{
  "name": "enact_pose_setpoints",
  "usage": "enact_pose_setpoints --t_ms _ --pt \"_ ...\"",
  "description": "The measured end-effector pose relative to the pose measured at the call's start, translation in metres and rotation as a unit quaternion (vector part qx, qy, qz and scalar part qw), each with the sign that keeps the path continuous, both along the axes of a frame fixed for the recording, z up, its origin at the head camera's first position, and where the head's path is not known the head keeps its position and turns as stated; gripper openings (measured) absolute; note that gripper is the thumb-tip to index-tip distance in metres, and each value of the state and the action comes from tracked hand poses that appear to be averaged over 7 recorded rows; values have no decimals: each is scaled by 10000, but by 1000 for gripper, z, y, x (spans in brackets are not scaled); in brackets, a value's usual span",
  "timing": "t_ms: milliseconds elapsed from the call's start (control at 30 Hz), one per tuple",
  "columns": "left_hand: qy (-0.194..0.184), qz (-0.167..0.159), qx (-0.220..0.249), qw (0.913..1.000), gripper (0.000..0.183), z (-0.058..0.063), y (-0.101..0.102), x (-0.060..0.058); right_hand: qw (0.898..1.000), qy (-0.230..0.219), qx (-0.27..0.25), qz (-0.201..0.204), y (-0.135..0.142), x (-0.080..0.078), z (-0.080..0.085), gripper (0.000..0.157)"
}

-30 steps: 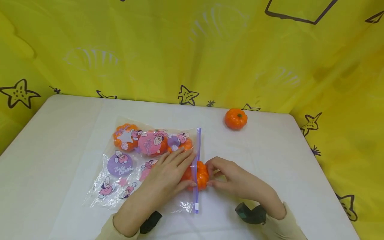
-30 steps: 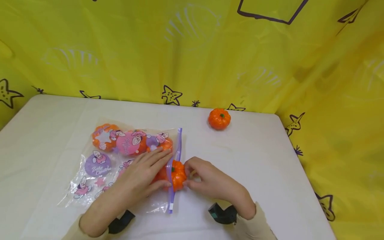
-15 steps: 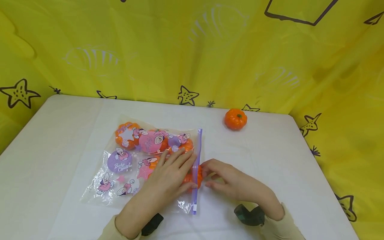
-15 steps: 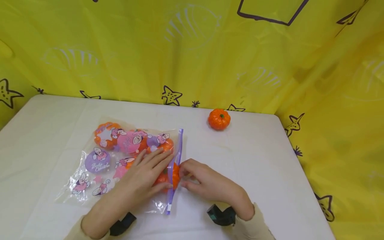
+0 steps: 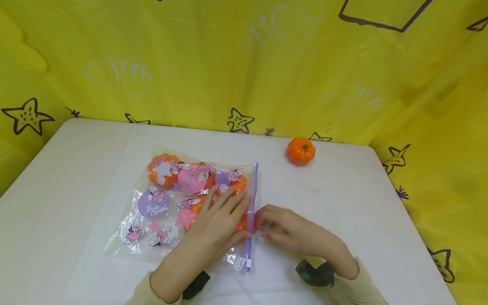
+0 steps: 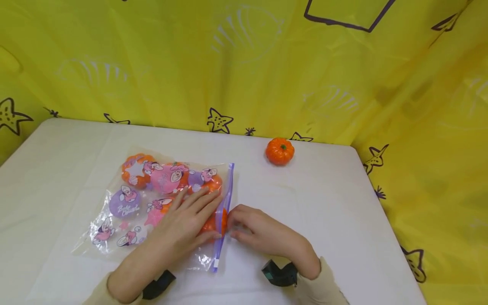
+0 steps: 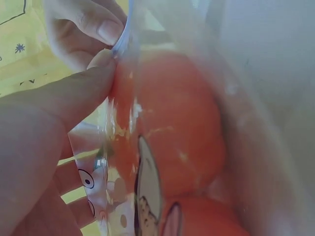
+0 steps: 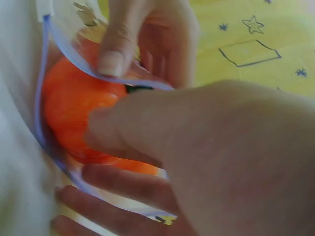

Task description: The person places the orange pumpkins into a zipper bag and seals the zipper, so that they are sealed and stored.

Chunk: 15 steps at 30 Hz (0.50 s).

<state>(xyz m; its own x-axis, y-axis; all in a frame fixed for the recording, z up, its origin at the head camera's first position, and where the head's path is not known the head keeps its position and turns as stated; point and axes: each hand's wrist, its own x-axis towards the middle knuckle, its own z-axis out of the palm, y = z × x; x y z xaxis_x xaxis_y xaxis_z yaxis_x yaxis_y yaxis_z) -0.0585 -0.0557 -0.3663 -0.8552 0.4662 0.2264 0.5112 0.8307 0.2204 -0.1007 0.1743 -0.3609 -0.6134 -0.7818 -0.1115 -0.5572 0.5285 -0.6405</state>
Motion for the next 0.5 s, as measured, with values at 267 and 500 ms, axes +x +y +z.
enact_pose_setpoints --t_ms 267,500 --pt "327 49 -124 9994 81 -1 0 1 9998 -62 199 15 -10 2 -2 24" --pt "246 55 -134 9996 85 -2 2 1 9995 -79 283 68 -11 3 -3 32"
